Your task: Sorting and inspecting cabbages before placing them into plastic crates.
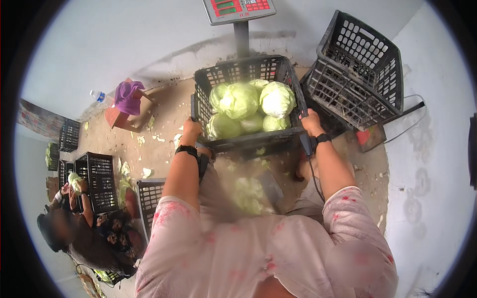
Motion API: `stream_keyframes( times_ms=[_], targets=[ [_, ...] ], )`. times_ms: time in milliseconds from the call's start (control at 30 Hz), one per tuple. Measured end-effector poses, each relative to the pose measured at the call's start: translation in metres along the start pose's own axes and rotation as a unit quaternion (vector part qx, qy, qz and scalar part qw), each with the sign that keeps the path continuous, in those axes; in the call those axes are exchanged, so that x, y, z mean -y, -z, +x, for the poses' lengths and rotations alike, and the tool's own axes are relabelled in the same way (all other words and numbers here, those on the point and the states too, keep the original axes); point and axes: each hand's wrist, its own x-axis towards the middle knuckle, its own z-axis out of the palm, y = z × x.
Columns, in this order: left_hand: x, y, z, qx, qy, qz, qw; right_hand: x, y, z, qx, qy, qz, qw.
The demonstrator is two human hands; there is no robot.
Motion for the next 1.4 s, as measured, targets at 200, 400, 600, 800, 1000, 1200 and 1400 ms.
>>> stream_keyframes(
  times_ms=[200, 400, 600, 800, 1000, 1200, 1400],
  targets=[
    [0.005, 0.027, -0.003, 0.011, -0.084, 0.057, 0.995, 0.01, 0.008, -0.077, 0.095, -0.066, -0.004, 0.993],
    [-0.013, -0.005, 0.0, -0.019, -0.136, 0.173, 0.975, -0.045, 0.01, -0.048, 0.035, 0.017, -0.054, 0.998],
    [0.001, -0.003, 0.025, 0.033, -0.128, 0.281, 0.95, -0.004, 0.002, -0.067, 0.049, -0.032, -0.171, 0.984],
    [-0.001, 0.005, 0.036, -0.013, -0.111, 0.268, 0.957, -0.003, -0.008, -0.064, 0.054, -0.01, -0.2, 0.978],
    [-0.011, 0.008, 0.018, -0.015, -0.039, 0.16, 0.986, 0.001, -0.01, -0.065, 0.014, 0.012, -0.203, 0.979],
    [-0.013, 0.016, 0.014, -0.057, -0.075, 0.312, 0.945, 0.016, -0.014, -0.067, 0.036, -0.011, -0.187, 0.982],
    [-0.036, -0.001, 0.008, -0.04, -0.035, 0.2, 0.978, -0.029, 0.002, -0.035, 0.055, -0.056, 0.006, 0.997]
  ],
)
